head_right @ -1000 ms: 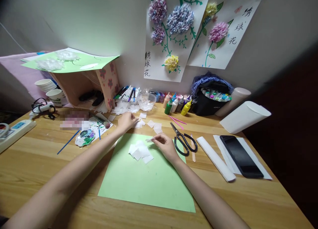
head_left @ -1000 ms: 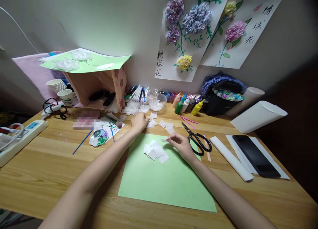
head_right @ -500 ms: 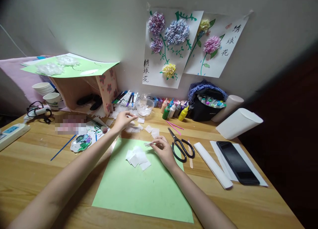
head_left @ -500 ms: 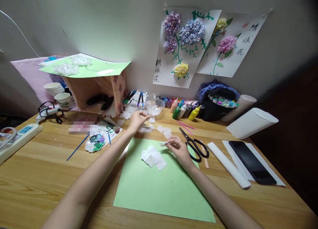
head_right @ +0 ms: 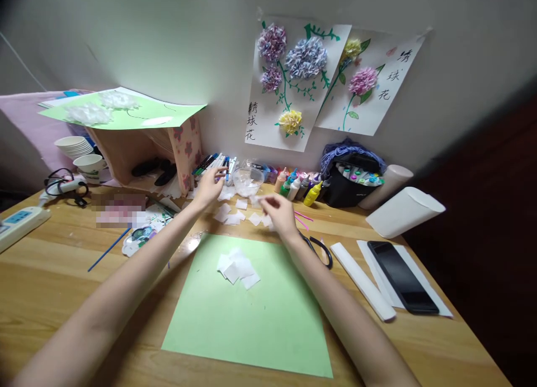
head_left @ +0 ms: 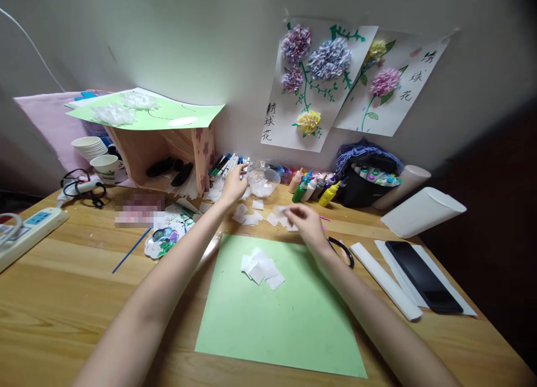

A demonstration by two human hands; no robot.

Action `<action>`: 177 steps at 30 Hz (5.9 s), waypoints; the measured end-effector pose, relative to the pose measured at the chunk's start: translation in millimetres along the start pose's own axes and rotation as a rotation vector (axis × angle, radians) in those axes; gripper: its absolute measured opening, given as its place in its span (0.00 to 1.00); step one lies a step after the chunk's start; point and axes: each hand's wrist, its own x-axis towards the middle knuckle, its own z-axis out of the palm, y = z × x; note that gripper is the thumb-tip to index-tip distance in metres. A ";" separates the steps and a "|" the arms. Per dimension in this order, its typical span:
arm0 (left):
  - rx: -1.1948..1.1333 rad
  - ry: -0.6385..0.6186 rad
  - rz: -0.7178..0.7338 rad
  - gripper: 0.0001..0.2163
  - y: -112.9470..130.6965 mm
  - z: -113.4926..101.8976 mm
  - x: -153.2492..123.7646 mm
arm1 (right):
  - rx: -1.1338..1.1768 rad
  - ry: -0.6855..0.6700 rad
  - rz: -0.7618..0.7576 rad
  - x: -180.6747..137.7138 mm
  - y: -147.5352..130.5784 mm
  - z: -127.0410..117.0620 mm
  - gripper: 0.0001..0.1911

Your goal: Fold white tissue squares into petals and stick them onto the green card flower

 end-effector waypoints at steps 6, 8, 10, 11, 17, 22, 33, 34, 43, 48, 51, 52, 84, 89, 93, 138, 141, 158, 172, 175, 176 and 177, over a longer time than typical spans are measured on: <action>0.687 -0.139 -0.061 0.17 -18.2 -34.4 -71.4 | -0.451 0.054 -0.152 123.1 -18.3 39.1 0.07; 0.753 -0.174 -0.111 0.18 -24.5 -36.1 -80.5 | -0.491 0.043 -0.162 138.1 -17.5 52.5 0.11; 0.785 -0.186 -0.140 0.21 -30.2 -34.1 -81.3 | -0.524 0.071 -0.205 135.1 -18.0 61.6 0.16; 0.804 -0.191 -0.158 0.23 -32.7 -32.1 -79.7 | -0.543 0.083 -0.245 128.0 -19.2 64.0 0.17; 0.862 -0.199 -0.172 0.22 -42.0 -14.7 -74.6 | -0.830 -0.308 -0.562 56.9 -20.5 47.2 0.11; 0.826 -0.249 -0.099 0.21 -37.8 -5.8 -88.6 | -0.883 -0.272 -0.240 15.2 10.0 -4.2 0.12; 0.591 -0.213 0.166 0.14 -14.4 -11.5 -131.2 | -0.693 -0.464 -0.342 -12.6 48.3 4.4 0.21; 0.531 -0.256 0.185 0.12 -13.0 -13.4 -135.2 | -0.667 -0.458 -0.339 -10.6 46.0 10.4 0.20; 0.367 -0.428 0.299 0.12 -22.5 -16.4 -147.7 | -0.362 -0.698 -0.220 -48.8 11.5 -2.6 0.13; 0.322 -0.483 0.381 0.11 -18.9 -15.4 -149.3 | -0.313 -0.654 -0.186 -68.0 14.4 -2.0 0.10; 0.247 -0.532 0.408 0.11 -14.2 -14.0 -153.0 | -0.221 -0.623 -0.148 -66.9 17.4 -0.3 0.07; 0.239 -0.561 0.424 0.11 -12.7 -13.2 -154.5 | -0.161 -0.602 -0.119 -65.8 18.7 -0.6 0.07; -0.233 -0.656 -0.014 0.14 1.9 0.5 -169.7 | 0.342 -0.217 0.115 -67.1 34.6 4.5 0.09; -0.215 -0.658 -0.008 0.13 0.0 2.0 -170.6 | 0.345 -0.238 0.090 -67.6 33.7 4.6 0.08; -0.190 -0.652 0.016 0.13 -0.6 3.3 -171.1 | 0.319 -0.269 0.062 -68.3 30.9 5.2 0.09; -0.211 -0.476 0.224 0.03 1.7 2.4 -172.8 | 0.028 -0.286 0.078 -84.7 18.0 14.0 0.12; -0.315 -0.431 0.087 0.06 -2.1 1.3 -170.1 | 0.100 -0.236 0.105 -82.4 19.2 12.6 0.13; -0.670 -0.575 -0.134 0.09 -8.6 -0.5 -164.4 | 0.047 -0.332 0.024 -81.4 17.9 11.6 0.12; 0.138 -0.279 0.483 0.04 1.3 4.3 -179.2 | 0.082 -0.301 0.054 -84.6 14.4 15.5 0.14; 0.176 -0.275 0.485 0.03 1.4 6.3 -180.0 | 0.083 -0.302 0.058 -85.3 13.7 15.6 0.14; 0.172 -0.269 0.479 0.03 1.1 6.7 -180.0 | 0.087 -0.302 0.064 -85.2 13.6 15.6 0.15; 0.165 -0.263 0.476 0.02 0.7 6.8 -179.9 | 0.092 -0.306 0.067 -85.0 13.7 15.4 0.16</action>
